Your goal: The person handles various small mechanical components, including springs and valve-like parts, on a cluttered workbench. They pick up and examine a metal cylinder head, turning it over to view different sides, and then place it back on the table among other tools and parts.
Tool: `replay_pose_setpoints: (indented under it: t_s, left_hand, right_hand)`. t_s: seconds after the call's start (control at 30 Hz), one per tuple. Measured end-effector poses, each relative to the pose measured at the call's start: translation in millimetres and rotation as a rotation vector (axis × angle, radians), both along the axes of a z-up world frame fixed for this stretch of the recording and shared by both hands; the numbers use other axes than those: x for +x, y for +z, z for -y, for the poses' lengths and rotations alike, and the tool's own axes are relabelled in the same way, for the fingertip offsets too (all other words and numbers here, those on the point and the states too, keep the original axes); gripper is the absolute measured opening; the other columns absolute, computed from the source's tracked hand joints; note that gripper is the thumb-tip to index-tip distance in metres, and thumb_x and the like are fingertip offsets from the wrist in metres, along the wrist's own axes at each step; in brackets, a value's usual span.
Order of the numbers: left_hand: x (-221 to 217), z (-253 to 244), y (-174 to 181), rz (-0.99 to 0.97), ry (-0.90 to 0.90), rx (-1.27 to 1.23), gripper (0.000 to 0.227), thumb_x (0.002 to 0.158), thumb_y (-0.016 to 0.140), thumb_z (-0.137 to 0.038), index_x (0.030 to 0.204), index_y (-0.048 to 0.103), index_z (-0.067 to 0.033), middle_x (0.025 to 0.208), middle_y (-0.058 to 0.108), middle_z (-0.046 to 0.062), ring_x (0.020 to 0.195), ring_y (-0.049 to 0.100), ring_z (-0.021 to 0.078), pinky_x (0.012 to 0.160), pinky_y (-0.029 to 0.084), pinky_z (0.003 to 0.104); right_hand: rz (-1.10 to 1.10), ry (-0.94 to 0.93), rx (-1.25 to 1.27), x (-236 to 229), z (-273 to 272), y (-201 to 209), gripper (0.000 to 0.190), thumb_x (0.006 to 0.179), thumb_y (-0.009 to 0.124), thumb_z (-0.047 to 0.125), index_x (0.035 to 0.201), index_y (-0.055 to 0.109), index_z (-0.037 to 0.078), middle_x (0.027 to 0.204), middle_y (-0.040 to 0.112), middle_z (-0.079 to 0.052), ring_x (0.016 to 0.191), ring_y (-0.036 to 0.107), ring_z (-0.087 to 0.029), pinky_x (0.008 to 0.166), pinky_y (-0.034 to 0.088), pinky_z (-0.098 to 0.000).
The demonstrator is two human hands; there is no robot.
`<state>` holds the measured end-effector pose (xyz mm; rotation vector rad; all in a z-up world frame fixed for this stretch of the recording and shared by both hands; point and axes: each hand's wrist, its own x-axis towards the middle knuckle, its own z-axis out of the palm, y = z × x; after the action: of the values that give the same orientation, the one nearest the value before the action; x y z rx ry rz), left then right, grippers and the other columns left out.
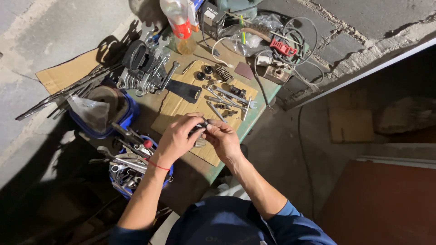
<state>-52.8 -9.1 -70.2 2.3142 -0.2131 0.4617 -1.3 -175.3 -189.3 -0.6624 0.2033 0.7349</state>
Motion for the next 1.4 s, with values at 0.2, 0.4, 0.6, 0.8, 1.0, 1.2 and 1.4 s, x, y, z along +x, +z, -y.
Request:
replay_pose_setpoints:
  t_s: [0.2, 0.4, 0.6, 0.8, 1.0, 1.2, 1.4]
  left_hand:
    - [17, 5, -29, -0.108, 0.105, -0.218, 0.024, 0.092, 0.076, -0.006, 0.113, 0.065, -0.0033, 0.108, 0.073, 0.011, 0.090, 0.074, 0.0244, 0.076, 0.058, 0.033]
    - [46, -2, -78, -0.199, 0.082, -0.607, 0.021, 0.096, 0.071, -0.001, 0.116, 0.064, -0.0010, 0.099, 0.072, 0.007, 0.087, 0.072, 0.0131, 0.072, 0.060, 0.028]
    - [73, -25, -112, -0.160, 0.140, -0.702, 0.021, 0.097, 0.068, 0.000, 0.117, 0.060, 0.0001, 0.099, 0.072, 0.004, 0.091, 0.075, 0.0102, 0.076, 0.060, 0.023]
    - [84, -36, -101, -0.097, 0.144, -0.696, 0.017, 0.097, 0.068, 0.005, 0.110, 0.058, 0.0019, 0.118, 0.061, 0.008, 0.090, 0.071, 0.0119, 0.073, 0.061, 0.023]
    - [92, -46, -109, -0.044, 0.142, -0.791, 0.016, 0.097, 0.066, 0.008, 0.110, 0.058, 0.0028, 0.121, 0.058, 0.009, 0.098, 0.068, 0.0128, 0.080, 0.065, 0.026]
    - [95, -59, -113, -0.082, 0.173, -0.733, 0.017, 0.095, 0.068, 0.008, 0.108, 0.059, 0.0025, 0.120, 0.065, 0.011, 0.092, 0.071, 0.0142, 0.076, 0.059, 0.025]
    - [94, -76, -102, -0.160, -0.115, -1.015, 0.020, 0.102, 0.063, 0.006, 0.117, 0.051, 0.0001, 0.122, 0.068, 0.013, 0.100, 0.070, 0.0151, 0.089, 0.058, 0.027]
  right_hand:
    - [0.057, -0.062, -0.071, 18, -2, -29, 0.010, 0.098, 0.066, 0.000, 0.107, 0.070, -0.001, 0.099, 0.074, -0.013, 0.090, 0.073, -0.024, 0.084, 0.062, -0.0388]
    - [0.093, -0.067, -0.088, 52, -12, -40, 0.009, 0.097, 0.067, -0.001, 0.106, 0.069, 0.000, 0.098, 0.074, -0.011, 0.088, 0.073, -0.024, 0.084, 0.063, -0.0379]
    - [0.387, 0.099, -0.669, 116, -34, -19, 0.015, 0.092, 0.074, 0.008, 0.105, 0.071, 0.000, 0.090, 0.075, -0.008, 0.077, 0.074, -0.021, 0.070, 0.061, -0.0345]
    - [1.094, 0.070, -1.372, 172, -63, -72, 0.028, 0.083, 0.079, 0.026, 0.105, 0.077, 0.009, 0.090, 0.076, -0.016, 0.082, 0.074, -0.032, 0.074, 0.059, -0.0417]
    - [1.120, 0.221, -1.495, 195, -85, -91, 0.033, 0.081, 0.078, 0.036, 0.104, 0.076, 0.013, 0.089, 0.076, -0.014, 0.084, 0.072, -0.036, 0.077, 0.057, -0.0469]
    - [1.101, 0.276, -1.581, 199, -99, -93, 0.035, 0.081, 0.078, 0.041, 0.104, 0.076, 0.015, 0.087, 0.076, -0.015, 0.085, 0.072, -0.036, 0.078, 0.057, -0.0466]
    - [1.095, 0.309, -1.603, 205, -102, -102, 0.034, 0.080, 0.078, 0.042, 0.101, 0.077, 0.014, 0.090, 0.076, -0.015, 0.088, 0.072, -0.036, 0.080, 0.057, -0.0468]
